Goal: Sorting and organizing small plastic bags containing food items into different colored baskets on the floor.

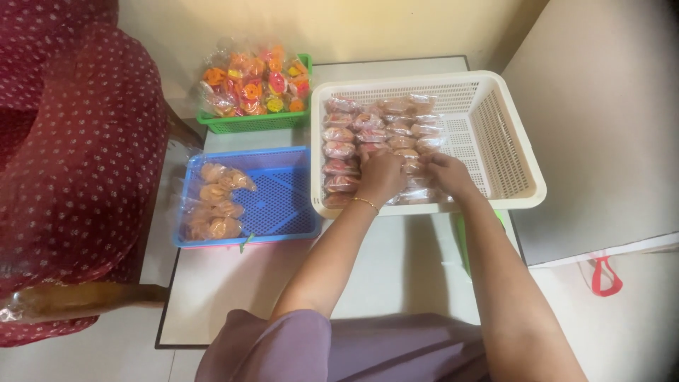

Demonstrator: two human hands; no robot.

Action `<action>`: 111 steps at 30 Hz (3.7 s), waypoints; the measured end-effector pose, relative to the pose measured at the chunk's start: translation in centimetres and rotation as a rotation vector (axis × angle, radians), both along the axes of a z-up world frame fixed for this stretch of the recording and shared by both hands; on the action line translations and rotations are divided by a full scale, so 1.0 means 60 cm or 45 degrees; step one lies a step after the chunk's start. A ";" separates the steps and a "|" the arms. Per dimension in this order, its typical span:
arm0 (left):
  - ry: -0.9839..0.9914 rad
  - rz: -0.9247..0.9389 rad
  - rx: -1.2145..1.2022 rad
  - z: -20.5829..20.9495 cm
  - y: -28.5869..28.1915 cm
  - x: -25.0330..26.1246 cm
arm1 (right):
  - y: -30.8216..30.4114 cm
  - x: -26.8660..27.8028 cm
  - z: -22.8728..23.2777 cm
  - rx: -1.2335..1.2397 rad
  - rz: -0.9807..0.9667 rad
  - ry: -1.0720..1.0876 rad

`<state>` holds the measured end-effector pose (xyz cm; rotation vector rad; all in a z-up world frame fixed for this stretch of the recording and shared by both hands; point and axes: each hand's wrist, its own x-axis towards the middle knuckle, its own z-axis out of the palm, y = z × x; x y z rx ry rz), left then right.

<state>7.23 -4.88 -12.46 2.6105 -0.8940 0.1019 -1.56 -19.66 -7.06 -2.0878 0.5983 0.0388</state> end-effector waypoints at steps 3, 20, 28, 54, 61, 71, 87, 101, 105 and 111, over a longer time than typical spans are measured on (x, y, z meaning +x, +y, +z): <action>0.017 -0.026 -0.037 0.020 0.011 -0.018 | 0.004 -0.003 0.001 0.038 0.000 -0.057; 0.019 0.060 -0.123 0.095 0.142 -0.055 | 0.004 0.001 0.032 -0.115 0.083 -0.213; -0.094 0.376 -0.225 0.102 0.362 -0.008 | 0.108 -0.019 0.094 -0.218 0.145 -0.680; 0.523 0.954 0.009 0.021 0.606 0.100 | 0.605 0.313 -0.129 -1.253 1.116 -0.561; 0.127 0.743 0.004 0.166 0.582 0.003 | 0.509 0.248 -0.031 -1.157 1.228 -0.770; 0.236 0.079 -0.381 0.272 0.484 -0.097 | 0.351 0.055 0.171 -0.859 1.060 -0.534; 0.209 -0.088 -0.810 0.331 0.341 -0.240 | 0.234 -0.164 0.252 -0.274 0.744 -0.383; 1.348 -0.240 -1.627 0.130 0.291 -0.176 | 0.228 -0.165 0.333 -0.266 0.682 -0.631; 1.098 -0.117 -1.608 0.152 0.302 -0.171 | 0.233 -0.168 0.342 -0.384 0.683 -0.618; 1.024 -0.056 -1.532 0.187 0.319 -0.197 | 0.233 -0.162 0.336 -0.373 0.628 -0.629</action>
